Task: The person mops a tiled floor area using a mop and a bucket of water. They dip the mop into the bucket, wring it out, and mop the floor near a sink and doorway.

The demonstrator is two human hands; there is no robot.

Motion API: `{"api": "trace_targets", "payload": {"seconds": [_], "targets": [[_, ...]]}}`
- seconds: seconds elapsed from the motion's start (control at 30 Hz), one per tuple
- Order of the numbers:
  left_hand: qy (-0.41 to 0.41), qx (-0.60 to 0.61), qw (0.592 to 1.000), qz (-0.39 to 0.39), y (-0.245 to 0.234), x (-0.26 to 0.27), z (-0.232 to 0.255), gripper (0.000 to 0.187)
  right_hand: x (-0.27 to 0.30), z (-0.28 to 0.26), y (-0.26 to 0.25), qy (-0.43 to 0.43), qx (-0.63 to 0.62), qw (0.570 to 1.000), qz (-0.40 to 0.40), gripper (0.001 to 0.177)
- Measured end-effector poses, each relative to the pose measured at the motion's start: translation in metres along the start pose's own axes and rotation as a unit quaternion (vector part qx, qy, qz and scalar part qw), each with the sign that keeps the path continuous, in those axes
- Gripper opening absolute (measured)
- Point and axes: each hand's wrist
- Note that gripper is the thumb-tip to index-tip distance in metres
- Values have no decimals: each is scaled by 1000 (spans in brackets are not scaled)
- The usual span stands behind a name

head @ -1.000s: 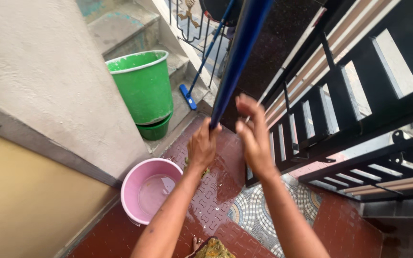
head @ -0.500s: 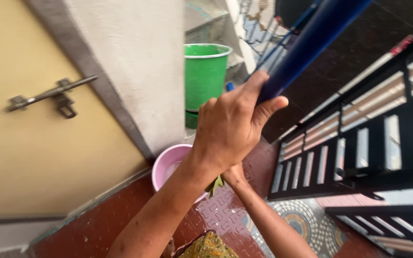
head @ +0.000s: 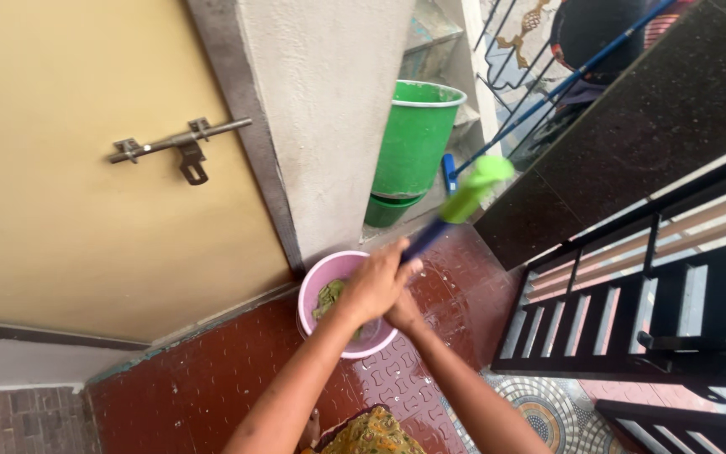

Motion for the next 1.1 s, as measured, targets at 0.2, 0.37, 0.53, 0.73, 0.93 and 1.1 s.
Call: {"api": "trace_targets", "payload": {"seconds": [0.2,0.37,0.53,0.73,0.93,1.1], "targets": [[280,88,932,214,-34,5,24,60,-4,-69,-20,0,73,996,58,35],[372,78,874,302,-107,13,110,51,-11,-160,-76,-134,86,974,160,27],[332,85,902,264,-103,6,106,51,-14,-150,-67,-98,20,987,125,32],[147,8,983,112,-21,4,-17,55,-6,-4,8,51,61,996,-30,39],[199,68,962,174,4,25,-29,66,13,53,48,87,-27,995,-51,55],[254,3,942,220,-51,-4,30,65,2,55,44,-4,-28,1000,-1,43]]}}
Point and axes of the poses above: each hand's wrist, its own x-axis away from the middle knuckle, its own y-axis out of the palm, z = x × y, and after that the axes turned 10 degrees about z, right-handed
